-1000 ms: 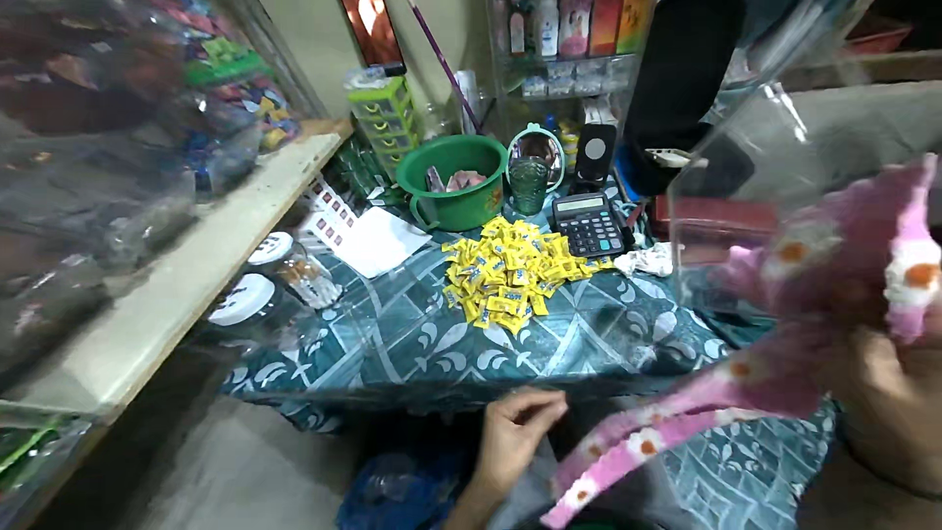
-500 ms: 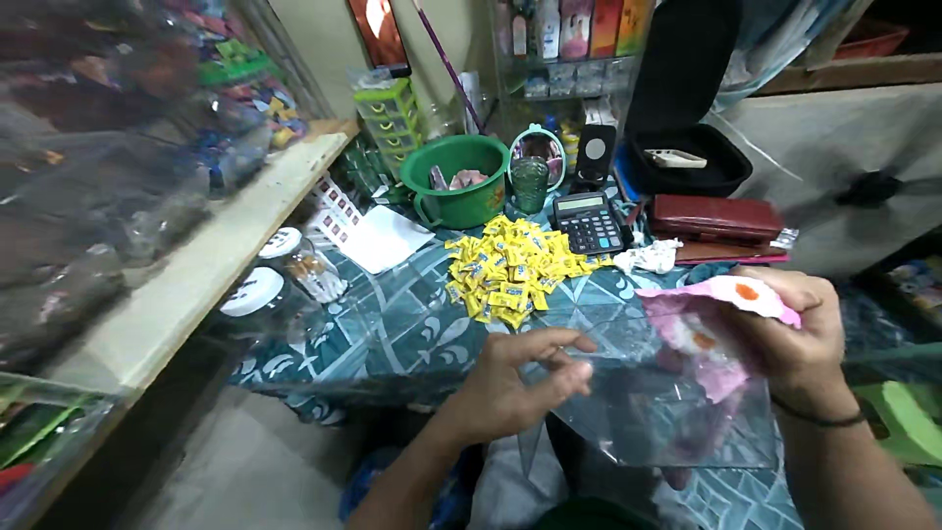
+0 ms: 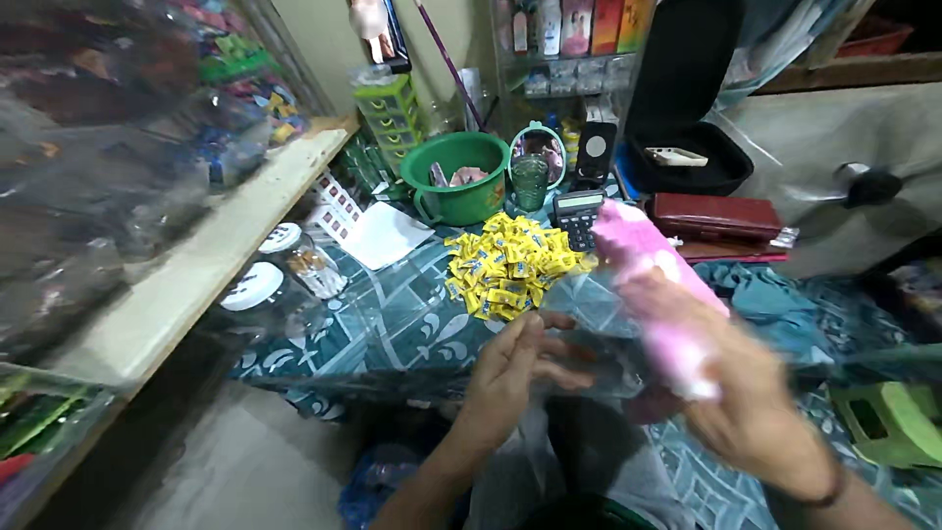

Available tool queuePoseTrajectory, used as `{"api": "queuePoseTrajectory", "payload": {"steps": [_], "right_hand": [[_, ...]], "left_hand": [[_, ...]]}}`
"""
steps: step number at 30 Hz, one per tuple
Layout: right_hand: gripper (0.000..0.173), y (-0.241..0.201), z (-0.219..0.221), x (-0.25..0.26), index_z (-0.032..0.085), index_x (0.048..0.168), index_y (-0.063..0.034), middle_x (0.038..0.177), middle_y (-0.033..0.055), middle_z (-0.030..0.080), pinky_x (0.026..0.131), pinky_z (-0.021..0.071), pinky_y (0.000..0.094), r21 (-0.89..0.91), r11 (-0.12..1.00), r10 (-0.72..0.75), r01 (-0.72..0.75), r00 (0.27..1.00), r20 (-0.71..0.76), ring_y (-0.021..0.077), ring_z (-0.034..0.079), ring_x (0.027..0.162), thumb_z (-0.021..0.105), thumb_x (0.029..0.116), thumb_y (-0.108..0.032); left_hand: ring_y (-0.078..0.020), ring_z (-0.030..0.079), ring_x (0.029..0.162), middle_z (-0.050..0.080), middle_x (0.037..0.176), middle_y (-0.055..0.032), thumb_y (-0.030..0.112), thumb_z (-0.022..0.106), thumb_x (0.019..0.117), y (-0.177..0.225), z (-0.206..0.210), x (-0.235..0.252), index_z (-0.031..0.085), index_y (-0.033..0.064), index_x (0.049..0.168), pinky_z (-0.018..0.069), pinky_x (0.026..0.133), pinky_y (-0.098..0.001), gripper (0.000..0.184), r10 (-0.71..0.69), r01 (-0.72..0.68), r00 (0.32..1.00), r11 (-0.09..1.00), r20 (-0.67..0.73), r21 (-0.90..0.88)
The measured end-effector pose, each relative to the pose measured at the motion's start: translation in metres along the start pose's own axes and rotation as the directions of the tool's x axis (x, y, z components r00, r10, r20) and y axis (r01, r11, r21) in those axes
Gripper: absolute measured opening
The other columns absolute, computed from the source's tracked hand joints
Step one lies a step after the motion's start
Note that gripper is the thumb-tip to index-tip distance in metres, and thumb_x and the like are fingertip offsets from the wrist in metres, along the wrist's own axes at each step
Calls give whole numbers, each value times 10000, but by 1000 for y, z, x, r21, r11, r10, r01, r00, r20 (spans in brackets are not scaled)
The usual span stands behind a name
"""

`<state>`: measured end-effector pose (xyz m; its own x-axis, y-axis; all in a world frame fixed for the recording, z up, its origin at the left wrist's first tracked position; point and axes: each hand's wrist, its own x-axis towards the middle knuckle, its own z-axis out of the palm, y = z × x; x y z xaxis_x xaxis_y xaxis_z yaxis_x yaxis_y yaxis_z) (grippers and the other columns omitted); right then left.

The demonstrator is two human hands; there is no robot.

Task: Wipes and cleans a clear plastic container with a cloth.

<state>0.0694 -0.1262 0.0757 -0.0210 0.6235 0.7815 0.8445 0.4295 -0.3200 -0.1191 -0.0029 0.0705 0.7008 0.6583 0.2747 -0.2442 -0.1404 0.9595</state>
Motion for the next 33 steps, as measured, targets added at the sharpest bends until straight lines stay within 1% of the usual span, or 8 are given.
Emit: {"api": "queuePoseTrajectory", "payload": {"steps": [4, 8, 10, 13, 20, 25, 30, 33], "right_hand": [[422, -5, 60, -8, 598, 1340, -110, 1536, 78, 524, 1177, 313, 562, -231, 947, -153, 222, 947, 283, 307, 443, 1451, 328, 1106, -334], [507, 40, 33, 17, 498, 1528, -167, 1599, 50, 450, 1201, 215, 663, -299, 954, 31, 34, 977, 210, 326, 331, 1519, 284, 1103, -344], [540, 46, 27, 23, 476, 1528, -70, 1614, 118, 412, 1217, 163, 668, -333, 942, 109, -50, 981, 161, 375, 253, 1543, 286, 1097, -335], [481, 20, 54, 2, 678, 1127, 15, 1268, 210, 674, 1207, 256, 630, -235, 972, 66, -32, 988, 139, 424, 458, 1410, 331, 1097, -316], [475, 10, 69, -3, 572, 1421, -132, 1553, 17, 512, 1205, 274, 547, -276, 951, -93, 142, 978, 185, 246, 417, 1474, 291, 1101, -343], [504, 47, 23, 37, 481, 1538, -163, 1636, 53, 383, 1149, 371, 560, -196, 966, 199, -169, 969, 145, 270, 393, 1485, 345, 1081, -324], [384, 68, 3, 30, 645, 1255, -177, 1092, -99, 697, 822, 564, 209, 536, 619, 499, -574, 814, 296, -23, 649, 941, 363, 1090, -378], [325, 67, 27, 14, 675, 1084, -148, 882, -113, 698, 777, 564, 190, 727, 433, 739, -533, 672, 53, -46, 649, 834, 377, 1063, -274]], "left_hand": [[19, 659, 902, 680, 954, 69, 413, 191, 1108, -15, 11, 0, 579, 3, 1186, 571, 834, -228, 570, -44, 44, 976, 999, -212, -3], [-209, 767, 849, 769, 973, -77, 601, 188, 1050, -22, 11, -4, 572, -76, 1215, 652, 802, -374, 796, 50, -50, 998, 999, -43, 7], [-242, 771, 823, 769, 982, -108, 581, 165, 1059, -21, 11, -2, 553, -83, 1249, 660, 778, -381, 792, 73, -73, 997, 997, -10, 9], [-143, 744, 830, 750, 987, -47, 537, 141, 1081, -23, 9, 3, 592, -54, 1219, 637, 773, -321, 756, 49, -45, 992, 998, -120, 41], [47, 674, 804, 693, 848, 166, 567, 300, 1055, -31, 10, 1, 650, 147, 1048, 587, 744, -192, 547, 105, -83, 966, 991, -238, 101], [-192, 770, 768, 774, 925, -61, 191, 426, 1095, -22, 7, 1, 614, -40, 1204, 667, 704, -339, 317, 190, -182, 979, 978, -69, 104], [-185, 768, 746, 778, 885, -54, 217, 426, 1097, -22, -6, -3, 634, 8, 1200, 663, 690, -321, 313, 167, -167, 984, 986, -65, 6], [-158, 762, 720, 774, 866, -36, 226, 391, 1105, -12, -9, -4, 634, 46, 1192, 654, 669, -286, 315, 116, -127, 988, 985, -104, -115]]}}
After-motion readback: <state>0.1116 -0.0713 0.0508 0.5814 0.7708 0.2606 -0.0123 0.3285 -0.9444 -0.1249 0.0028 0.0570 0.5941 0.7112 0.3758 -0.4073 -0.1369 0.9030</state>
